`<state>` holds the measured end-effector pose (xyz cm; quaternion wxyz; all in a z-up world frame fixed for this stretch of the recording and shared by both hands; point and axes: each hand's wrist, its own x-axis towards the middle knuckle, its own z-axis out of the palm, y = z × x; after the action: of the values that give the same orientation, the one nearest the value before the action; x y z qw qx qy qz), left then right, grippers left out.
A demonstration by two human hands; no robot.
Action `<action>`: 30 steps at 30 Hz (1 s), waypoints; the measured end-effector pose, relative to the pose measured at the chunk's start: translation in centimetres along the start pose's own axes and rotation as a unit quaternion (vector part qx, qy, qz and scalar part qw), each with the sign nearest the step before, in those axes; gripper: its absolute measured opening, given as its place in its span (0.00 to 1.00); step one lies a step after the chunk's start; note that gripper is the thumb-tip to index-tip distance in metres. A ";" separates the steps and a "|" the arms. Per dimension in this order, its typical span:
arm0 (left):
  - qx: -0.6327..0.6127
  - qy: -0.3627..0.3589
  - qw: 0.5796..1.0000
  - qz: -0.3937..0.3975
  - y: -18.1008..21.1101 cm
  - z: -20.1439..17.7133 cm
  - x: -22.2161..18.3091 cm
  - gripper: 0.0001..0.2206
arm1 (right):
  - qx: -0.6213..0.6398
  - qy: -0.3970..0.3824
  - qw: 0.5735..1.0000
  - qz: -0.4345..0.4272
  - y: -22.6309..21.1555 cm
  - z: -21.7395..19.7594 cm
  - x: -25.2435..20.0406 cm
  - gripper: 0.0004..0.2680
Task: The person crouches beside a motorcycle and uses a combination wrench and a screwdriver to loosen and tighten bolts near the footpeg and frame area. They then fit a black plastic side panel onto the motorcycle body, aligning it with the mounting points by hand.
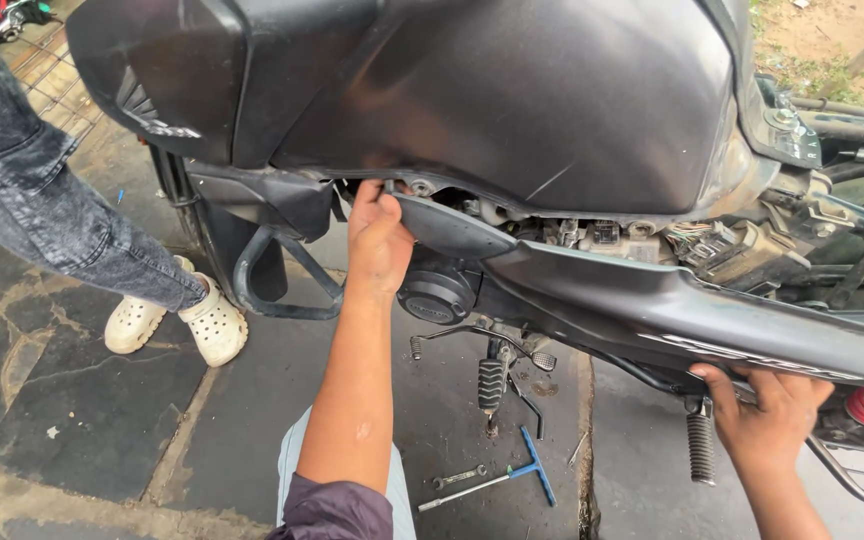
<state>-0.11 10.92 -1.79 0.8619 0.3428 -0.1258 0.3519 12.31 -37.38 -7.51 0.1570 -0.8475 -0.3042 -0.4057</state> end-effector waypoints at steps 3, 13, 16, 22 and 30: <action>0.006 0.029 1.000 0.006 0.9 3.2 -0.2 0.31 | 0.047 -0.018 0.998 0.024 0.2 0.8 -0.3 0.15; -0.032 -0.021 0.999 0.009 0.4 3.4 0.1 0.34 | 0.040 -0.036 0.996 0.065 -1.5 -0.9 2.0 0.15; -0.027 -0.006 1.000 0.002 0.3 3.3 0.1 0.33 | 0.032 -0.034 0.995 0.086 -1.7 -1.4 2.8 0.14; 0.003 -0.002 1.000 0.024 0.7 3.8 -0.2 0.30 | 0.093 -0.041 0.990 0.096 -1.4 -0.3 2.7 0.14; 0.036 -0.033 0.998 0.035 1.5 5.4 -0.7 0.27 | 0.203 -0.022 0.952 0.230 0.8 -1.4 1.0 0.15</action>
<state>-1.56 7.61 2.62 0.8311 0.3809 -0.1536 0.3749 12.48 -38.29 -5.92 0.4080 -0.8533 -0.1806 -0.2699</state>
